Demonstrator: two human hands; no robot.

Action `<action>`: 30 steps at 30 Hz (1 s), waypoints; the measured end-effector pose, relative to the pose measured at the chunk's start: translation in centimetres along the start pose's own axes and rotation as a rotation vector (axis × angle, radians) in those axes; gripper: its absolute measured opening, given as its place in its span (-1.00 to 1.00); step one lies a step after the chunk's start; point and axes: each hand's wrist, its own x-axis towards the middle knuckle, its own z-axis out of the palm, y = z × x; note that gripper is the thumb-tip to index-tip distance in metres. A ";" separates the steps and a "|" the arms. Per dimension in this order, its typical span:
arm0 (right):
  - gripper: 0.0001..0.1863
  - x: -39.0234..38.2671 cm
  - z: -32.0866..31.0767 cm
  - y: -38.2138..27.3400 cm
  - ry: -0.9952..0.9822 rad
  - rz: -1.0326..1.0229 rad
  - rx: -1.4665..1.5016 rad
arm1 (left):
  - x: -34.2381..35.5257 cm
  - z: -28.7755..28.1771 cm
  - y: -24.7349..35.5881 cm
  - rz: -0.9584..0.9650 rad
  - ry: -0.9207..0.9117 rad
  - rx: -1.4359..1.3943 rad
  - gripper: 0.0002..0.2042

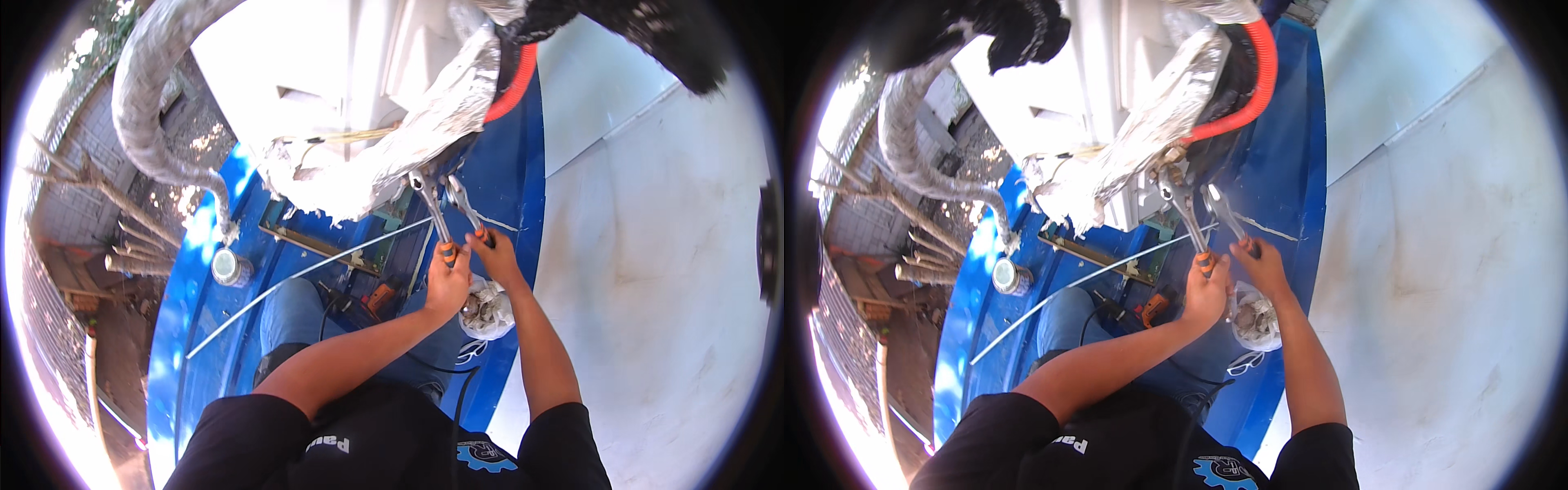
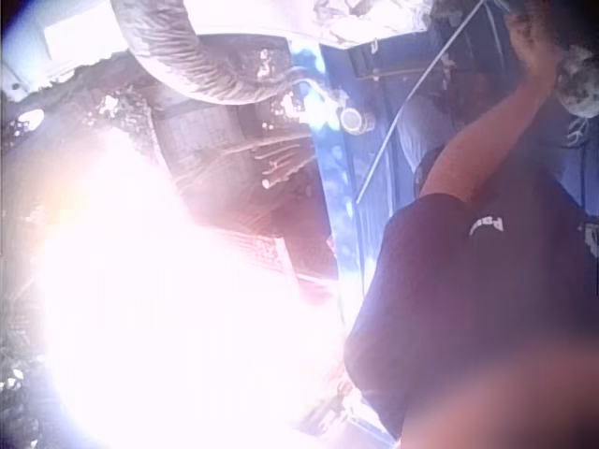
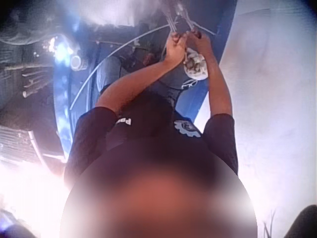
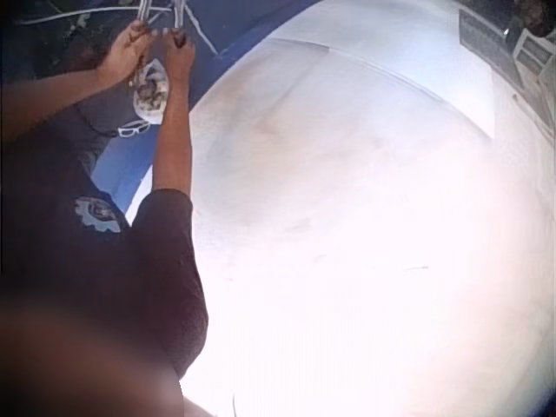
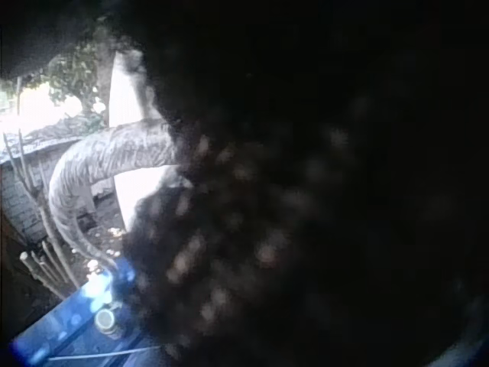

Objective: The person uses a wrench and pliers to tighten and adjust fittings on a red flexible hose connected to an outdoor air conditioning unit. They repeatedly reposition the hose and tools while working on the same connection point.

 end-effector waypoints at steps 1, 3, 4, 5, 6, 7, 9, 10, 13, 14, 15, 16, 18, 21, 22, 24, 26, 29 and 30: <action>-0.53 -1.3 0.1 1.5 0.032 -0.017 -0.007 | -0.2 -0.6 0.3 -0.035 0.026 0.109 -0.84; -0.53 -5.2 0.6 4.7 0.103 0.062 -0.058 | -0.4 -1.5 0.9 0.046 0.040 0.108 -0.85; -0.52 -7.1 0.8 6.2 0.139 0.120 -0.101 | -0.3 -1.7 1.2 0.052 0.046 0.134 -0.84; -0.52 -9.5 1.4 7.6 0.187 0.177 -0.050 | -0.2 -2.2 1.8 0.045 0.044 0.190 -0.80; -0.51 -11.9 2.1 8.9 0.230 0.257 0.002 | 0.0 -2.6 2.3 0.120 0.050 0.238 -0.78; -0.52 -14.4 2.7 10.2 0.278 0.327 -0.042 | 0.4 -2.8 2.9 0.166 0.056 0.294 -0.76; -0.53 -20.2 4.6 12.4 0.386 0.484 -0.060 | 1.4 -3.4 4.2 0.257 0.069 0.379 -0.72; -0.54 -23.0 5.8 13.4 0.452 0.542 -0.032 | 2.0 -3.7 4.8 0.291 0.085 0.398 -0.70; -0.57 -30.4 9.8 16.0 0.509 0.757 -0.112 | 3.7 -4.5 6.0 0.442 0.130 0.551 -0.72; -0.58 -32.3 11.2 16.9 0.520 0.817 -0.148 | 4.3 -4.8 6.3 0.523 0.124 0.595 -0.74; -0.58 -34.1 12.5 17.7 0.543 0.837 -0.114 | 4.7 -5.1 6.6 0.502 0.173 0.688 -0.75; -0.58 -35.8 13.8 18.6 0.553 0.888 -0.091 | 5.0 -5.4 6.9 0.513 0.192 0.771 -0.77; -0.58 -38.1 16.0 20.5 0.553 0.951 -0.076 | 5.5 -6.1 7.5 0.541 0.246 0.936 -0.79; -0.58 -40.3 18.4 23.6 0.531 0.997 -0.105 | 6.0 -7.1 8.2 0.566 0.289 1.119 -0.80; -0.58 -40.7 19.1 24.5 0.524 1.004 -0.117 | 6.1 -7.3 8.3 0.571 0.273 1.136 -0.80; -0.58 -41.0 20.1 26.1 0.519 1.010 -0.106 | 6.2 -7.7 8.4 0.605 0.229 1.100 -0.79; -0.57 -41.2 20.7 27.1 0.516 1.013 -0.060 | 6.4 -8.0 8.3 0.680 0.137 0.960 -0.77; -0.54 -41.3 21.2 28.0 0.480 1.018 0.014 | 7.1 -8.3 7.9 0.713 0.215 1.088 -0.74; -0.54 -41.3 21.3 28.4 0.443 1.012 0.038 | 7.4 -8.4 7.9 0.756 0.233 1.146 -0.74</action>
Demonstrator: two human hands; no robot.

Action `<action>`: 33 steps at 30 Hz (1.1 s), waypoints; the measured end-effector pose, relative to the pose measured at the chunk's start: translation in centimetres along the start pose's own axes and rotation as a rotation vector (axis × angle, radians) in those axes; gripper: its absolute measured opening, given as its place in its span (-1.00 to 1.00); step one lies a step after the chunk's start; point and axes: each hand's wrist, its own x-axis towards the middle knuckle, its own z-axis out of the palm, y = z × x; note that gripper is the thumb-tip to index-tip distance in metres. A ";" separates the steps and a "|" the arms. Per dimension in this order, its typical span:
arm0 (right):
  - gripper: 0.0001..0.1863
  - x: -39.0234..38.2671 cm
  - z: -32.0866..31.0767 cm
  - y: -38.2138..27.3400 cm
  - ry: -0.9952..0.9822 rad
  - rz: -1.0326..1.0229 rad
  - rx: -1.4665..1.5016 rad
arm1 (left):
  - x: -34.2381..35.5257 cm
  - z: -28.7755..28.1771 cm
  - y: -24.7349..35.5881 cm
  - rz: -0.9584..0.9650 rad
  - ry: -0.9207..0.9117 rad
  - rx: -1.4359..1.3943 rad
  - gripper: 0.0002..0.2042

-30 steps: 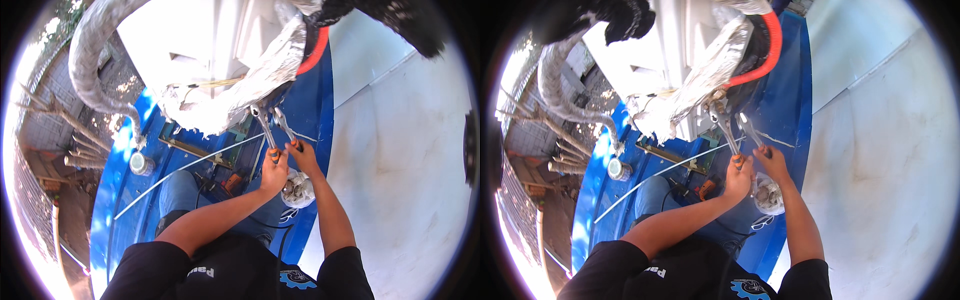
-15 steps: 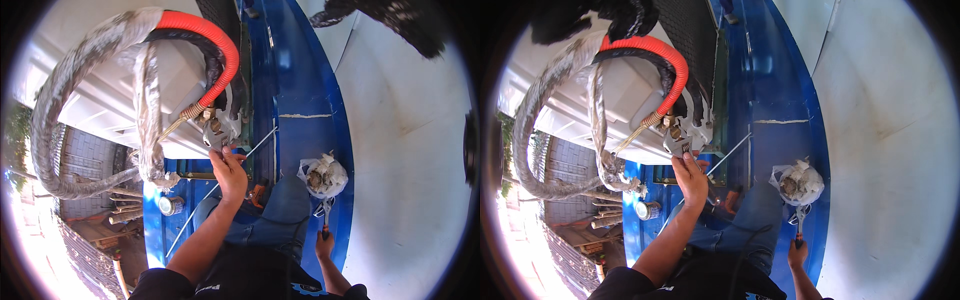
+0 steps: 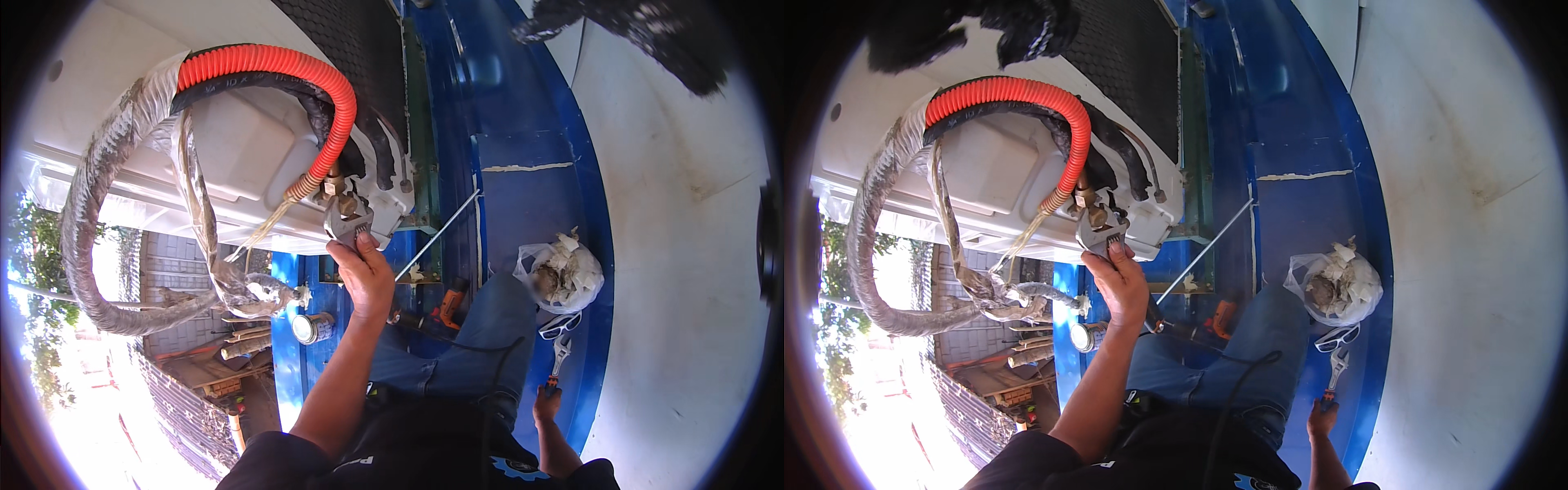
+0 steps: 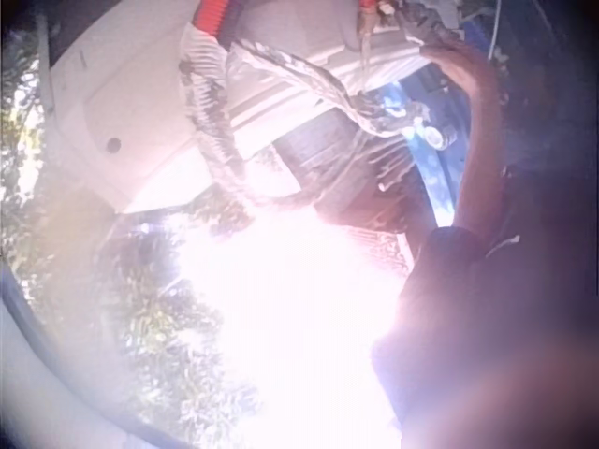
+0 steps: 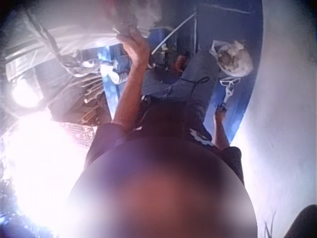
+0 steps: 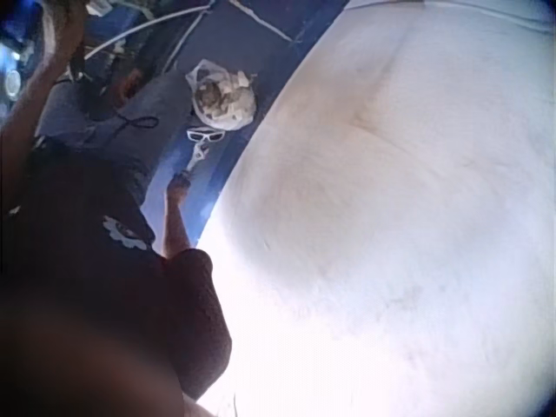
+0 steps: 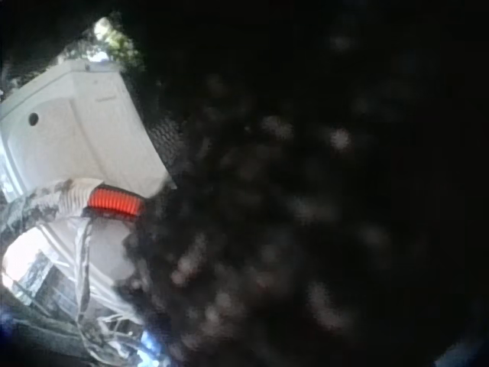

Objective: The person uses a wrench and pliers to tighten and adjust fittings on a red flexible hose connected to an outdoor air conditioning unit. They repeatedly reposition the hose and tools while working on the same connection point.

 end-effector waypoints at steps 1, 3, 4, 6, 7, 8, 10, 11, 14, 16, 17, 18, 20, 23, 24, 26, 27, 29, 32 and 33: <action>-0.53 0.2 0.2 0.2 -0.032 0.012 0.009 | 0.1 0.2 -0.2 0.098 0.055 0.030 -0.76; -0.51 0.8 0.5 0.6 -0.074 -0.016 0.021 | 0.3 0.3 -0.5 0.108 0.089 0.083 -0.76; -0.49 1.0 0.7 0.7 -0.085 -0.058 0.025 | 0.4 0.3 -0.6 0.135 0.112 0.070 -0.76; -0.46 1.1 0.8 0.3 -0.098 -0.077 -0.072 | 0.5 0.3 -0.7 0.102 0.104 0.075 -0.76; -0.44 1.0 0.7 -0.3 -0.099 -0.052 -0.174 | 0.5 0.1 -0.8 0.121 0.087 0.039 -0.75; -0.43 0.9 0.5 -1.2 -0.097 0.018 -0.282 | 0.5 0.1 -0.8 0.062 0.060 0.019 -0.75; -0.38 0.2 -0.7 -3.7 -0.179 0.039 -0.451 | 0.4 -0.2 -0.8 -0.015 -0.024 -0.082 -0.73; -0.36 -0.2 -1.6 -5.3 -0.214 0.094 -0.538 | 0.4 -0.2 -0.8 -0.016 -0.010 -0.029 -0.71; -0.40 0.5 -5.2 -11.8 -0.330 0.041 -0.530 | 0.5 -0.1 -0.5 -0.001 0.055 0.069 -0.65; -0.54 1.5 -6.4 -17.3 -0.060 -0.320 -0.355 | 0.6 0.2 0.0 0.064 0.110 0.114 -0.64; -0.60 1.8 -7.3 -20.0 0.026 -0.498 -0.202 | 0.6 0.3 0.4 0.086 0.121 0.095 -0.66; -0.67 2.4 -7.8 -23.4 0.077 -0.576 -0.093 | 0.6 0.4 1.0 0.110 0.135 0.075 -0.68; -0.68 0.6 -6.9 -30.2 0.102 -0.762 0.316 | 0.2 0.6 2.5 -0.084 0.071 -0.147 -0.69; -0.57 -4.4 -6.0 -39.7 -0.422 -1.044 0.468 | -1.8 0.9 5.5 -0.686 -0.089 -0.701 -0.65; -0.55 -6.3 -6.3 -42.0 -0.602 -1.144 0.534 | -2.5 1.1 6.4 -0.792 -0.090 -0.760 -0.65; -0.47 -8.1 -8.1 -45.4 -0.863 -1.021 0.574 | -3.5 1.0 7.8 -1.005 -0.094 -0.914 -0.65; -0.42 -8.5 -9.2 -46.3 -0.993 -0.945 0.576 | -4.0 0.9 8.3 -1.013 -0.047 -0.930 -0.66; -0.35 -7.7 -11.7 -47.0 -0.844 -1.062 0.161 | -4.7 0.9 8.6 -1.034 0.006 -1.038 -0.68; -0.26 -7.0 -13.0 -46.2 -0.831 -1.022 -0.161 | -5.8 0.2 8.1 -1.116 -0.114 -1.058 -0.69; -0.23 -6.7 -12.9 -45.9 -0.853 -0.993 -0.221 | -6.2 -0.4 7.6 -1.138 -0.246 -1.040 -0.71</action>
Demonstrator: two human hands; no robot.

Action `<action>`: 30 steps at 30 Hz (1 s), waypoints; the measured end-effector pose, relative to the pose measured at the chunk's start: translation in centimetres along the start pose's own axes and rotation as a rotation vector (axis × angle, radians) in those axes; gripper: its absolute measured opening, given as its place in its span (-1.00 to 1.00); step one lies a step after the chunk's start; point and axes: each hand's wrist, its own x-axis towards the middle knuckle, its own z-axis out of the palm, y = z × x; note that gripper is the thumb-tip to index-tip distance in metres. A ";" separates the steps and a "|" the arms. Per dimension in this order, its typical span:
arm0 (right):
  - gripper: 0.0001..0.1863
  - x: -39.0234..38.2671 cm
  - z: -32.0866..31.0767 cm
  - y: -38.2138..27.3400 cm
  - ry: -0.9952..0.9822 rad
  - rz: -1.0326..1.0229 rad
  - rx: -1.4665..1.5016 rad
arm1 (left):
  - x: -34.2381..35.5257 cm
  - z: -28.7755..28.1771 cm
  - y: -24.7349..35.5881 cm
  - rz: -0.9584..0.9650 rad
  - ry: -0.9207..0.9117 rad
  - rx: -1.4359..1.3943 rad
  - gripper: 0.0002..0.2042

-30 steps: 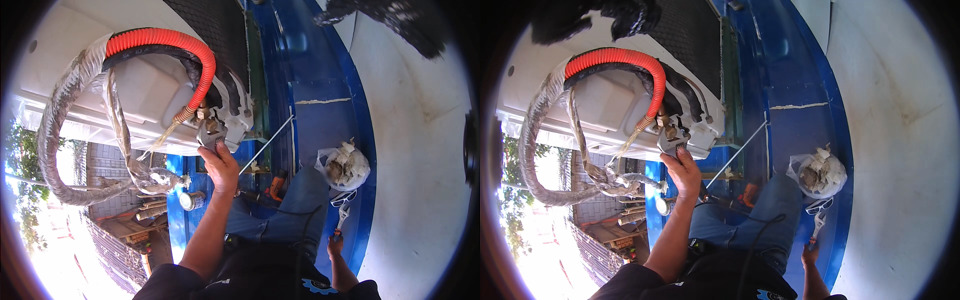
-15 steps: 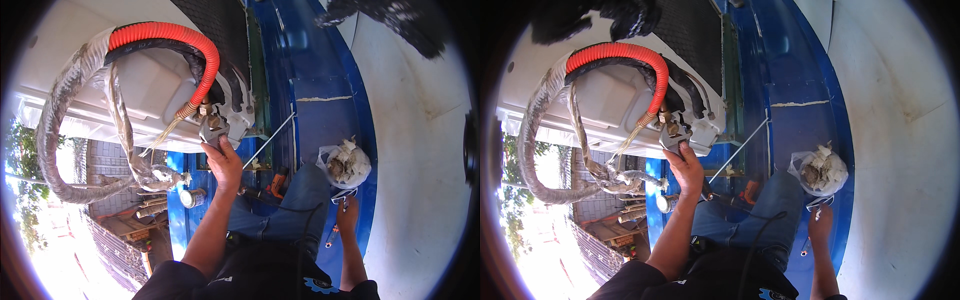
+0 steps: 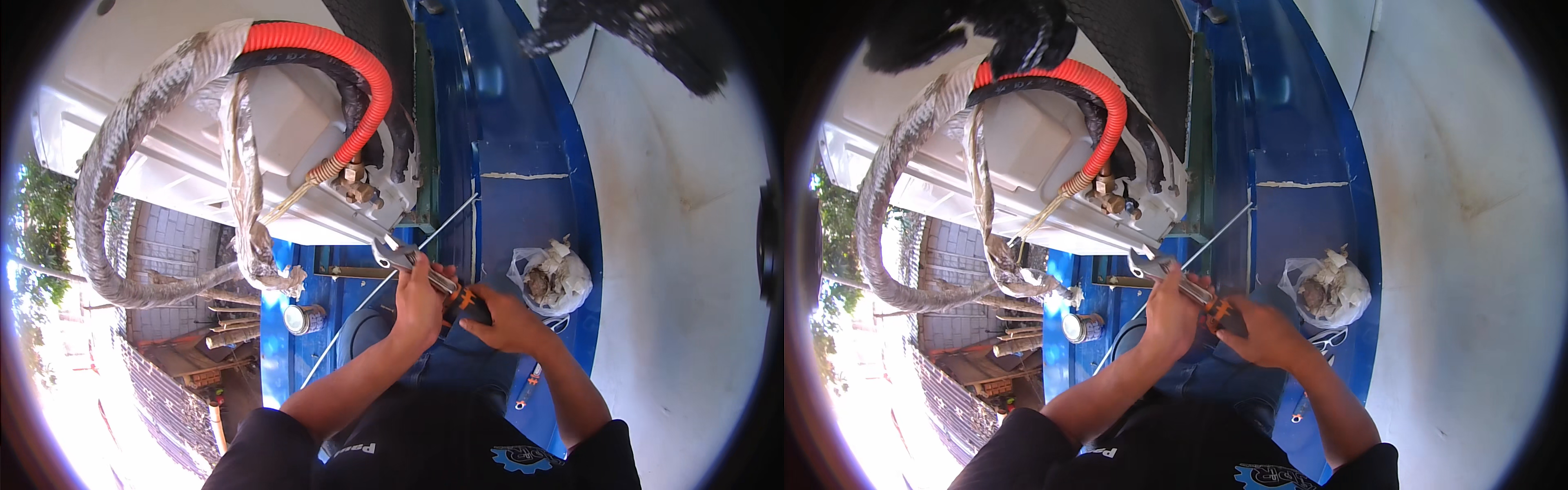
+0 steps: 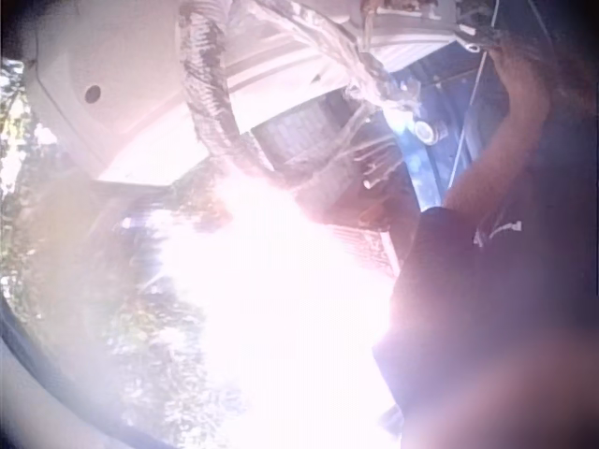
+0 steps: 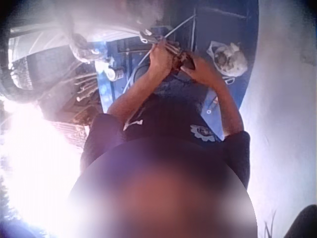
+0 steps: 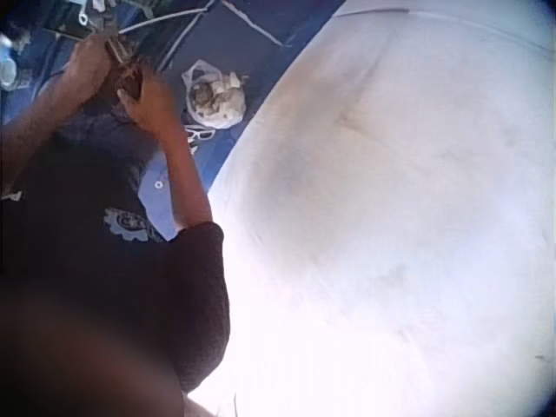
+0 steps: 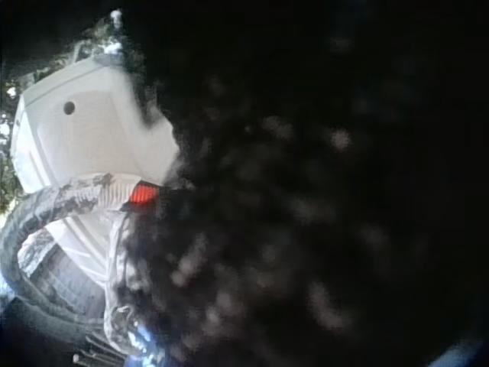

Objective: The person uses a wrench and pliers to tighten and adjust fittings on a red flexible hose connected to an outdoor air conditioning unit. They repeatedly reposition the hose and tools while working on the same connection point.

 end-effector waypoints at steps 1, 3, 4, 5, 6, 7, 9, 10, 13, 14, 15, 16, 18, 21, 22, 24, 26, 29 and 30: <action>-0.24 0.0 0.4 0.2 -0.006 -0.027 -0.002 | -0.4 -0.9 -0.1 -0.017 -0.030 0.115 -0.69; -0.26 -0.2 1.9 0.2 -0.043 -0.019 -0.027 | -1.6 -2.8 -0.2 -0.061 -0.098 0.331 -0.64; -0.26 -0.3 2.6 0.1 -0.034 -0.035 0.087 | -2.4 -3.8 -0.2 -0.079 -0.156 0.385 -0.61; -0.26 0.0 3.7 -0.3 -0.045 0.009 0.174 | -3.2 -4.7 -0.1 -0.100 -0.211 0.444 -0.57; -0.27 0.2 4.8 -0.7 -0.059 0.040 0.283 | -4.1 -5.6 0.2 -0.122 -0.238 0.505 -0.54; -0.28 0.7 5.7 -1.2 0.004 -0.016 0.244 | -4.9 -6.3 0.6 -0.070 -0.366 0.575 -0.48; -0.32 2.0 7.6 -2.2 0.112 -0.152 0.218 | -6.6 -7.8 2.0 0.037 -0.565 0.716 -0.37; -0.38 2.5 8.2 -2.7 0.174 -0.257 0.188 | -7.4 -8.6 3.0 0.073 -0.576 0.795 -0.33; -0.57 3.0 8.8 -4.5 0.227 -0.385 0.292 | -9.5 -11.7 7.1 0.184 -0.606 0.992 -0.23; -0.63 2.7 8.6 -5.3 0.162 -0.303 0.446 | -10.0 -12.8 8.5 0.214 -0.612 1.033 -0.20; -0.69 2.1 8.6 -6.3 0.100 -0.223 0.597 | -10.6 -13.6 9.5 0.265 -0.600 1.075 -0.16; -0.73 1.9 8.8 -7.6 0.112 -0.303 0.638 | -11.0 -14.3 10.2 0.247 -0.644 1.064 -0.16; -0.72 0.4 9.8 -10.3 0.135 -0.368 0.739 | -11.8 -15.0 11.0 0.305 -0.767 0.818 -0.11; -0.66 -3.0 12.1 -13.9 0.014 -0.349 0.836 | -12.5 -15.1 11.7 0.511 -0.973 0.439 -0.02; -0.65 -3.8 13.2 -14.8 -0.062 -0.345 0.798 | -12.5 -15.1 11.9 0.593 -1.022 0.293 0.00; -0.62 -5.3 15.5 -16.4 -0.203 -0.311 0.710 | -12.9 -15.5 12.2 0.565 -1.137 0.263 -0.09; -0.61 -6.2 17.3 -17.4 -0.186 -0.262 0.584 | -13.2 -16.4 12.4 0.565 -1.186 0.334 -0.37; -0.62 -6.6 19.3 -18.2 -0.130 -0.238 0.619 | -13.9 -17.5 12.1 0.573 -1.077 0.269 -0.45; -0.62 -6.7 19.9 -18.3 -0.108 -0.239 0.665 | -14.2 -17.9 12.4 0.453 -1.069 0.240 -0.45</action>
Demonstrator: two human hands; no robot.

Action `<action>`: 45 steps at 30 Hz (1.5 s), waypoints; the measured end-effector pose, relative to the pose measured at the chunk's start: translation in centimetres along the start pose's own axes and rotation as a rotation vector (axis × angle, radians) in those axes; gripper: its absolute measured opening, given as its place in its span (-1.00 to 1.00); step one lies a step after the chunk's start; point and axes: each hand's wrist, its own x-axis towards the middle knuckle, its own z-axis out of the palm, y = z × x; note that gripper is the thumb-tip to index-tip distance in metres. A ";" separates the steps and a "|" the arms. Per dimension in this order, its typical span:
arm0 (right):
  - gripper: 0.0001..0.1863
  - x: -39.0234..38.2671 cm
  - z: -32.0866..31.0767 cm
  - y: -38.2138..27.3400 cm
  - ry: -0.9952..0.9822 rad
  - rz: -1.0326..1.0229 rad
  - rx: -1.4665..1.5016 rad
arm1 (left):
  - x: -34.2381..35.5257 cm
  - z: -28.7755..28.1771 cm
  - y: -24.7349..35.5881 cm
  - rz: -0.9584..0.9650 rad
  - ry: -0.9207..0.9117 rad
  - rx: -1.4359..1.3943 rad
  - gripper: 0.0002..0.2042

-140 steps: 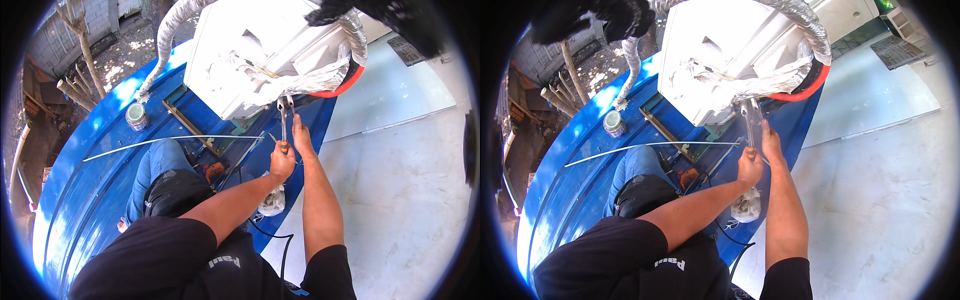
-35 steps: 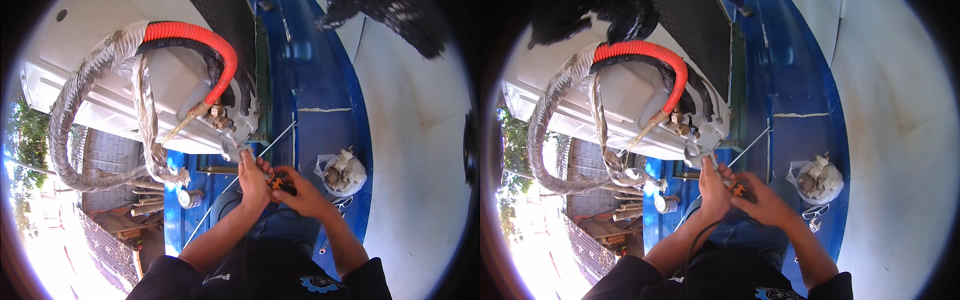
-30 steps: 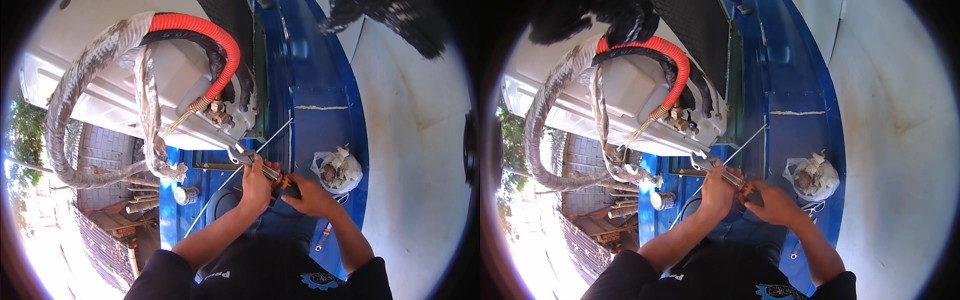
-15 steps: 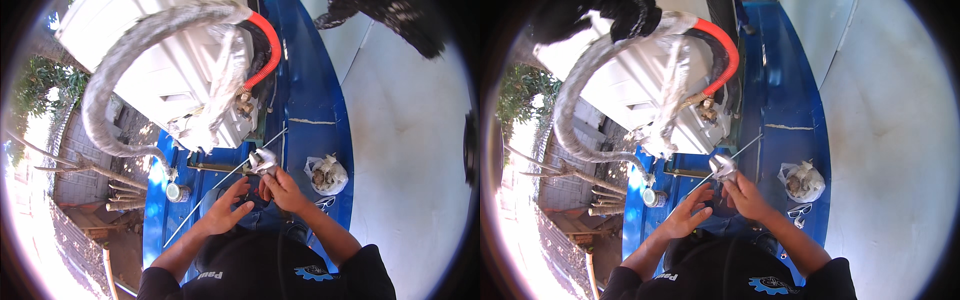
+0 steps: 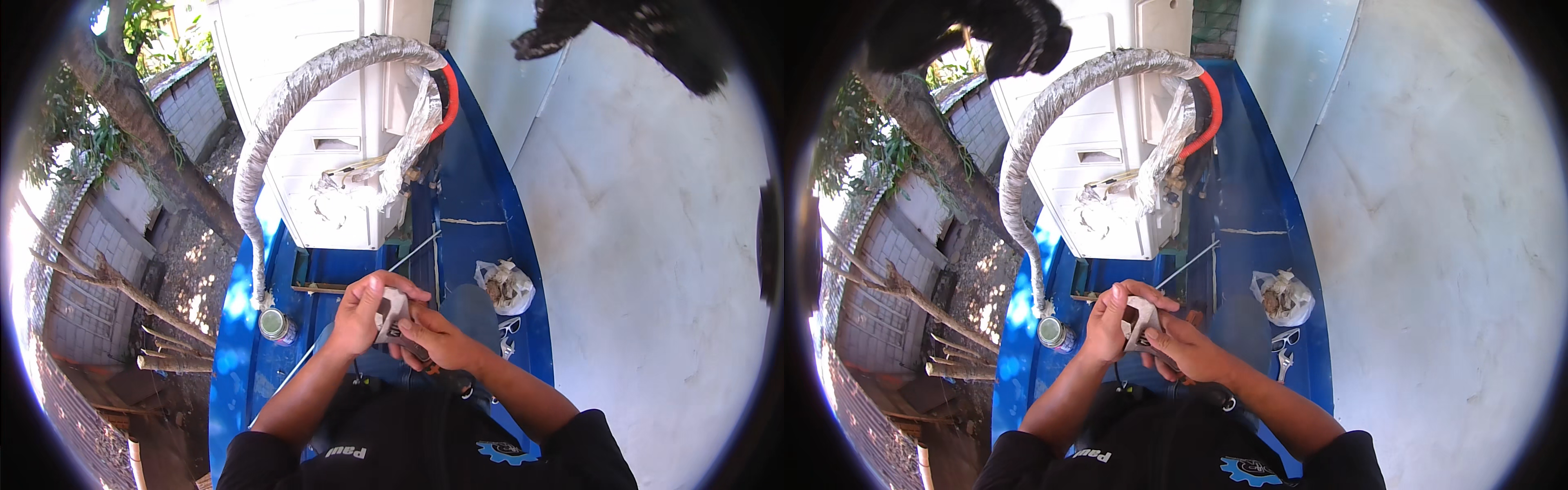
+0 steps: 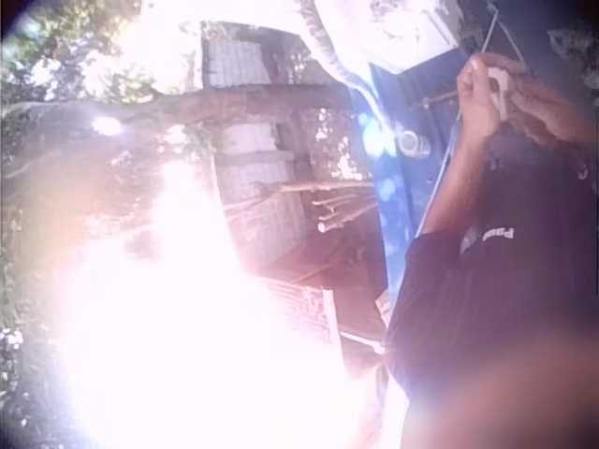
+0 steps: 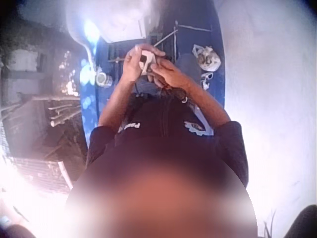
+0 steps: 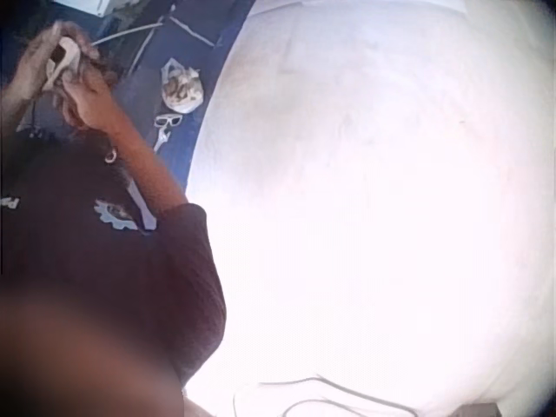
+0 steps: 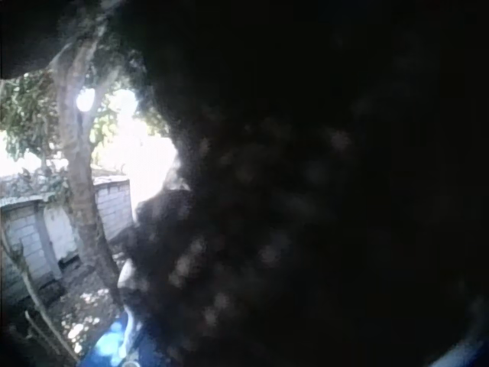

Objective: The person uses a wrench and pliers to tighten and adjust fittings on a red flexible hose connected to an outdoor air conditioning unit. They repeatedly reposition the hose and tools while working on the same connection point.

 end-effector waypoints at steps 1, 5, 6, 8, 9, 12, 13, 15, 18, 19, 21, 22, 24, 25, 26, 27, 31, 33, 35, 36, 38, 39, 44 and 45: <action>-0.62 0.2 0.3 0.3 0.033 -0.001 0.037 | -0.4 0.1 0.6 -0.113 0.100 0.051 -0.44; -0.66 2.1 -0.2 1.2 0.157 -0.054 0.215 | -0.4 0.5 6.7 0.066 0.275 0.832 -0.51; -0.66 3.1 -1.0 1.2 0.227 -0.062 0.227 | -0.2 0.4 9.8 0.275 0.210 0.983 -0.49; -0.67 5.4 -2.9 1.2 0.353 -0.077 0.336 | 0.6 0.6 16.8 0.526 0.126 1.060 -0.57; -0.66 6.8 -4.1 1.0 0.383 -0.121 0.438 | 2.0 0.9 20.1 0.657 0.117 1.142 -0.58; -0.63 11.7 -8.0 0.2 0.493 -0.156 0.422 | 10.1 2.0 28.3 1.070 0.175 1.403 -0.67; -0.63 13.0 -8.9 0.3 0.530 -0.162 0.413 | 13.5 2.2 30.2 1.172 0.185 1.473 -0.70; -0.65 15.1 -9.9 0.8 0.547 -0.289 0.414 | 21.2 2.4 32.8 1.148 0.349 1.643 -0.61; -0.66 16.9 -10.9 1.6 0.554 -0.323 0.578 | 29.5 1.3 33.5 1.009 0.436 1.755 -0.52; -0.65 17.3 -11.3 1.8 0.538 -0.312 0.676 | 31.5 0.8 33.0 0.958 0.427 1.796 -0.53; -0.66 17.8 -12.0 2.0 0.519 -0.249 0.750 | 33.9 -0.2 31.9 0.849 0.404 1.888 -0.55; -0.64 18.1 -12.2 2.0 0.523 -0.229 0.725 | 34.9 -0.5 31.3 0.785 0.503 2.018 -0.58; -0.62 18.6 -12.4 2.1 0.483 -0.254 0.643 | 36.3 -1.2 30.4 0.660 0.640 2.294 -0.63; -0.62 18.9 -12.3 2.2 0.490 -0.317 0.646 | 37.0 -1.7 30.1 0.610 0.669 2.439 -0.65; -0.63 19.1 -12.1 2.4 0.494 -0.373 0.648 | 37.2 -2.3 30.4 0.577 0.624 2.601 -0.67; -0.64 19.3 -11.9 2.6 0.501 -0.421 0.658 | 37.6 -2.9 30.6 0.536 0.571 2.762 -0.68; -0.74 19.9 -11.5 3.2 0.336 -0.522 0.935 | 38.4 -5.6 31.1 1.077 0.573 2.679 -0.71; -0.73 20.3 -11.6 3.3 0.332 -0.499 0.989 | 39.0 -5.8 30.5 1.014 0.994 2.094 -0.71; -0.71 20.6 -11.8 3.3 0.268 -0.549 1.072 | 38.8 -5.2 29.9 1.279 0.872 2.218 -0.70; -0.70 20.8 -11.8 3.3 0.259 -0.519 1.122 | 38.5 -4.7 29.5 1.409 0.800 2.275 -0.69; -0.71 21.0 -11.8 3.4 0.160 -0.522 1.211 | 37.6 -3.3 28.9 1.334 0.803 2.213 -0.66; -0.71 21.2 -11.7 3.5 0.167 -0.488 1.271 | 37.1 -2.6 28.7 1.298 0.800 2.183 -0.64; -0.53 22.1 -11.6 3.8 0.231 -0.495 1.116 | 36.2 -0.6 27.5 1.112 0.727 1.992 -0.50; -0.55 22.1 -11.7 3.9 0.245 -0.466 1.103 | 36.4 -0.6 27.5 1.150 0.701 2.006 -0.52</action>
